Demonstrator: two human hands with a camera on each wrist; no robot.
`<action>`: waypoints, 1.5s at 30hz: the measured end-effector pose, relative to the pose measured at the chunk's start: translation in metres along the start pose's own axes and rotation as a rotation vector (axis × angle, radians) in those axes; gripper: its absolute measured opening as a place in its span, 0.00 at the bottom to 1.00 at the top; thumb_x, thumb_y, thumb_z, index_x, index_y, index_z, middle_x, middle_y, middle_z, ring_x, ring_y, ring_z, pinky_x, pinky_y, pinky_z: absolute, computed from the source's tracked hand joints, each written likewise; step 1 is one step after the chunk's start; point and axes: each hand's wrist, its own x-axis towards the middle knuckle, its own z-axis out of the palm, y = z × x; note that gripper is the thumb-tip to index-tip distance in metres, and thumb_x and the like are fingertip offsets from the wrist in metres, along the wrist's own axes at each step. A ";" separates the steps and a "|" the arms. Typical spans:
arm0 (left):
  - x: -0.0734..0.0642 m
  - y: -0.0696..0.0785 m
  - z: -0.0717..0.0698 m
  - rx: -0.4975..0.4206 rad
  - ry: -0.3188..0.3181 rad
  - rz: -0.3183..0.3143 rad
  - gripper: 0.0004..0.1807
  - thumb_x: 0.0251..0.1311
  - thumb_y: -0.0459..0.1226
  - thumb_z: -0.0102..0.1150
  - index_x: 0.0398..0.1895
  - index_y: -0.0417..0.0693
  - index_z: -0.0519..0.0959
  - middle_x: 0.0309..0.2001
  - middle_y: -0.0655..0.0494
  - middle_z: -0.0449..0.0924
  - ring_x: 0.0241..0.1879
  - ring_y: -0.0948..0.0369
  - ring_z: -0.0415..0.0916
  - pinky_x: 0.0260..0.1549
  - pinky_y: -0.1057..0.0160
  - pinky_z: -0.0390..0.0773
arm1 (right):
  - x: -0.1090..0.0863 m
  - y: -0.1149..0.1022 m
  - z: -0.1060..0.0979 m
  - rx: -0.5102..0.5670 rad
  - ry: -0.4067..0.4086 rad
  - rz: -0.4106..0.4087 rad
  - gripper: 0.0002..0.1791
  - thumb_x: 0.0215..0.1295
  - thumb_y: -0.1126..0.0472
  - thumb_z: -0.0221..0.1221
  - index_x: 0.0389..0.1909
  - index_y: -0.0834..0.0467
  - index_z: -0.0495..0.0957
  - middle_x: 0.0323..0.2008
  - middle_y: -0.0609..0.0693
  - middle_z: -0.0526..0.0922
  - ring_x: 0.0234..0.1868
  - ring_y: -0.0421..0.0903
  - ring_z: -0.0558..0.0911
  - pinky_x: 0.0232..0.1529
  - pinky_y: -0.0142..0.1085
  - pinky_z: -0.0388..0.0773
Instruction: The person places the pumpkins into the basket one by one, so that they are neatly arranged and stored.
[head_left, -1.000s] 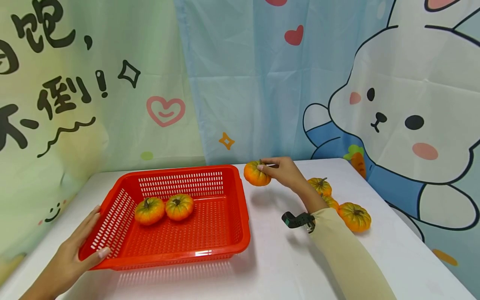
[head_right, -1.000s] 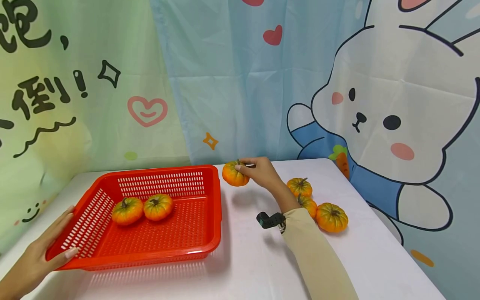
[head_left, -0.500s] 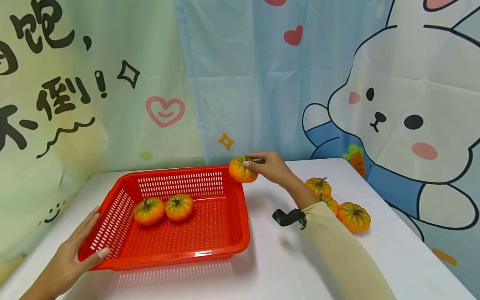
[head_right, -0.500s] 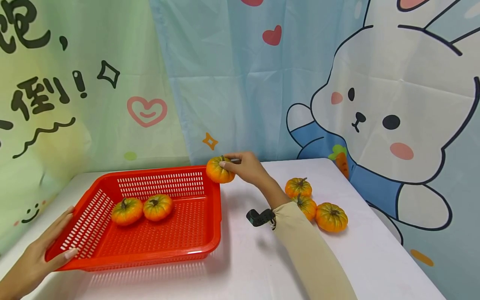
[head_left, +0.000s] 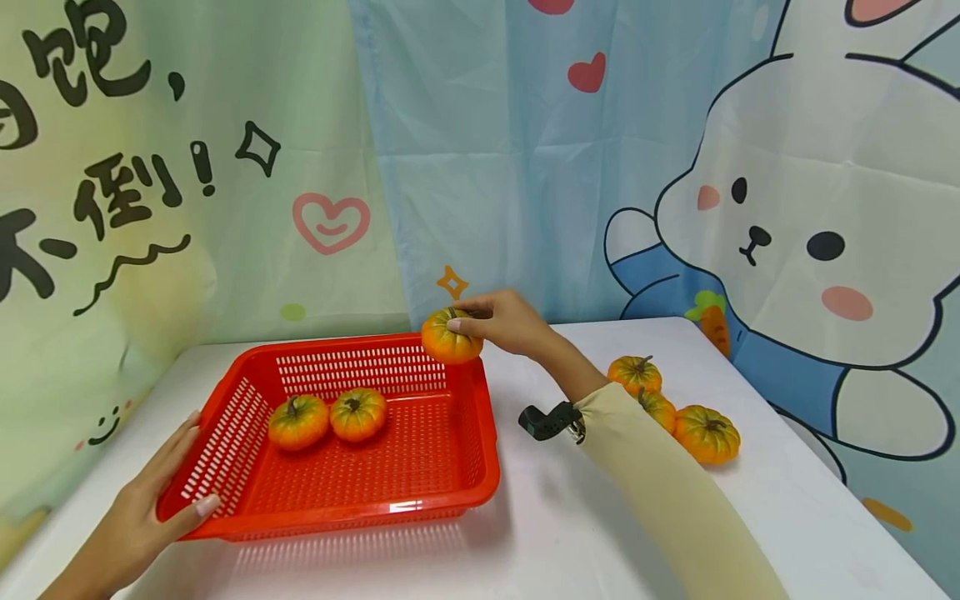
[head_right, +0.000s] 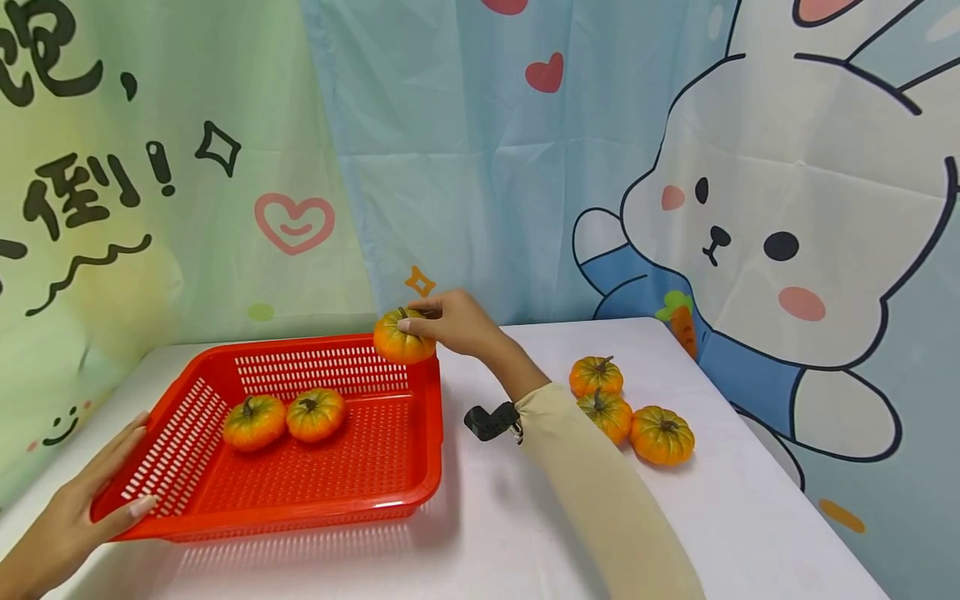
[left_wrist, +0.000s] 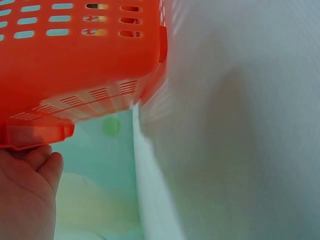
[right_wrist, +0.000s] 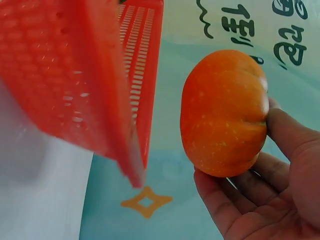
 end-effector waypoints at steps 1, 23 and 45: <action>0.000 0.000 0.000 0.000 -0.001 -0.001 0.46 0.55 0.32 0.63 0.77 0.44 0.52 0.76 0.68 0.45 0.66 0.82 0.45 0.50 0.86 0.51 | 0.002 -0.002 0.001 0.000 -0.007 -0.007 0.24 0.64 0.51 0.64 0.56 0.60 0.80 0.50 0.53 0.83 0.49 0.45 0.81 0.47 0.36 0.77; -0.001 -0.002 0.000 0.034 0.010 0.020 0.46 0.55 0.33 0.64 0.77 0.44 0.52 0.75 0.70 0.45 0.66 0.82 0.43 0.51 0.86 0.47 | 0.035 -0.031 0.040 -0.064 -0.304 -0.017 0.24 0.65 0.53 0.64 0.59 0.60 0.78 0.53 0.53 0.82 0.55 0.45 0.78 0.51 0.31 0.73; 0.000 -0.002 -0.001 0.046 -0.005 -0.014 0.46 0.55 0.35 0.63 0.77 0.44 0.52 0.76 0.69 0.45 0.65 0.83 0.43 0.49 0.87 0.50 | 0.042 -0.008 0.062 0.101 -0.439 0.232 0.22 0.62 0.63 0.65 0.57 0.63 0.79 0.54 0.54 0.81 0.48 0.44 0.79 0.44 0.35 0.77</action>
